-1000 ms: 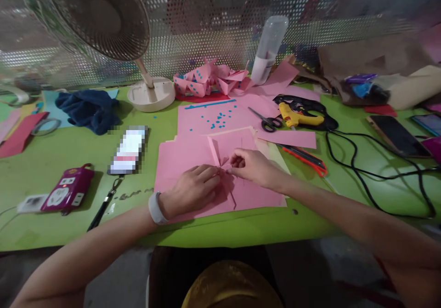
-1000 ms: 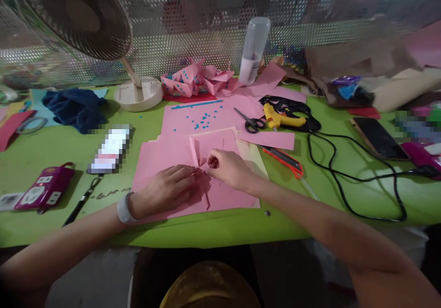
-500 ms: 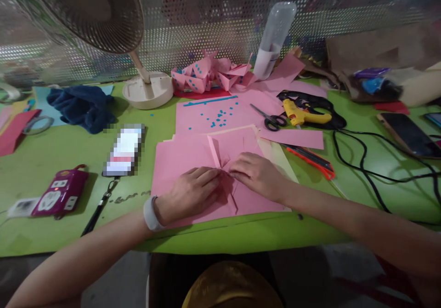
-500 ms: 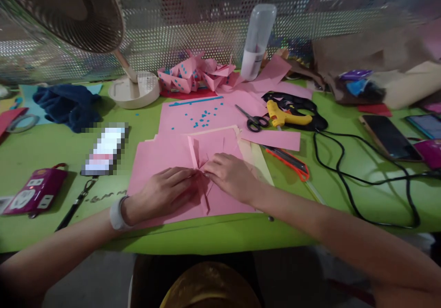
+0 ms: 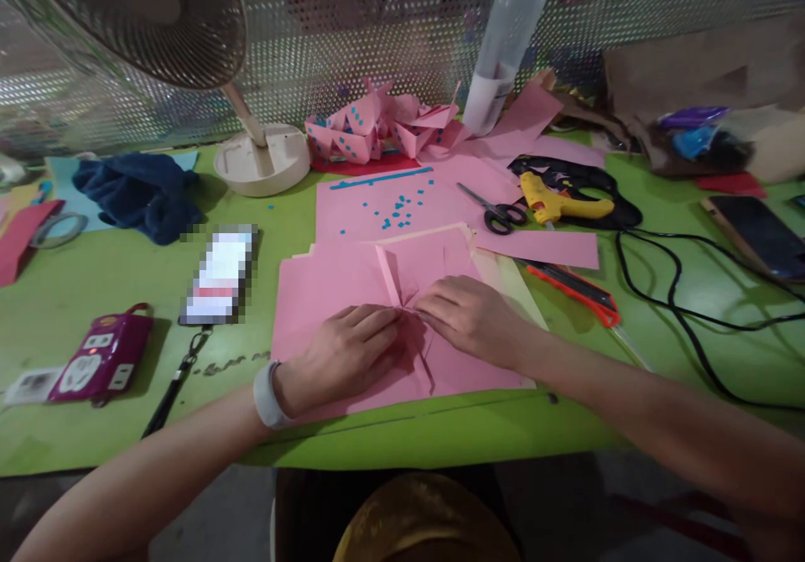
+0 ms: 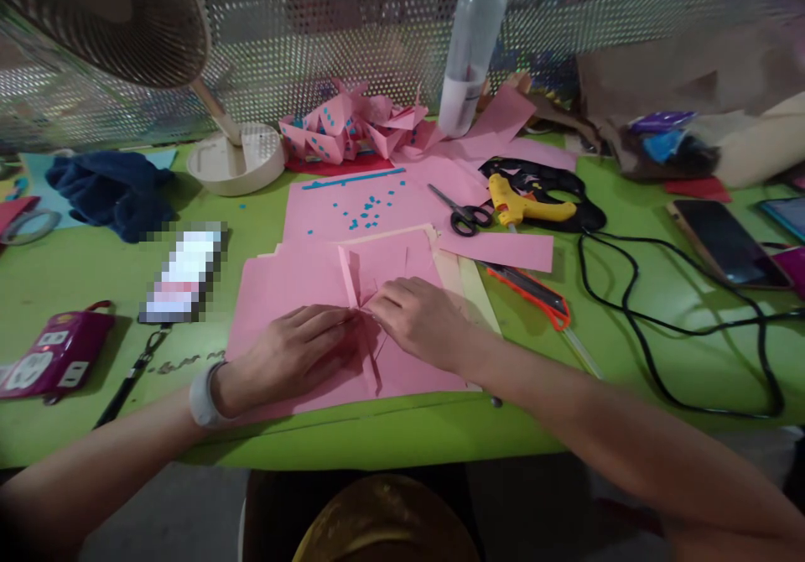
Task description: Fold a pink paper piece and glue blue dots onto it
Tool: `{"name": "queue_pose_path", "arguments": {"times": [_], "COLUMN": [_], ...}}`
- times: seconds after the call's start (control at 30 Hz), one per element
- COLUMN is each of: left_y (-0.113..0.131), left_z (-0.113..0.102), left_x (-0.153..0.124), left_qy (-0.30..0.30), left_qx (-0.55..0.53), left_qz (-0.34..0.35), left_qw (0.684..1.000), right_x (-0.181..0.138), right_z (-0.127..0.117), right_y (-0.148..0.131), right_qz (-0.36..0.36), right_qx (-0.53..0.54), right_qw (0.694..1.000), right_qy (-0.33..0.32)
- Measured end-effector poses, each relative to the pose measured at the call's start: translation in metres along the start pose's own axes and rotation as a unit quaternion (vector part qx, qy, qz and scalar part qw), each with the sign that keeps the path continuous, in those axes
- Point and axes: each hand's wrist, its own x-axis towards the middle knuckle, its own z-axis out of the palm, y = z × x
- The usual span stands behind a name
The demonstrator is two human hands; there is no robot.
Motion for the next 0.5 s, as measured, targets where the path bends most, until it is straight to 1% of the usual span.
{"name": "queue_pose_path", "arguments": {"times": [0.07,0.13,0.33,0.4,0.5], "left_y": [0.0003,0.0006,0.001,0.0009,0.0002], "left_z": [-0.0003,-0.0007,-0.002,-0.0018,-0.0005], "left_x": [0.0004,0.0008,0.0017,0.0015,0.0002], "left_qy": [-0.001,-0.001,0.001,0.001,0.002], "left_qx": [0.005,0.012,0.007,-0.002,-0.012], "left_qz": [-0.004,-0.004,-0.003,-0.005,-0.006], "left_qw": [1.0,1.0,1.0,1.0,1.0], "right_x": [0.0011,0.0018,0.0016,0.0005,-0.0023], "right_z": [0.0004,0.0005,0.0018,0.0025,0.0025], "right_y": [0.0012,0.002,-0.0006,-0.0014,-0.0005], "right_qz": [0.025,0.036,0.054,0.046,0.01], "right_qx": [0.024,0.033,0.0,-0.019,-0.032], "right_qw": [0.999,0.999,0.998,0.998,0.999], "right_qy": [-0.001,-0.004,-0.028,-0.031,-0.012]}}
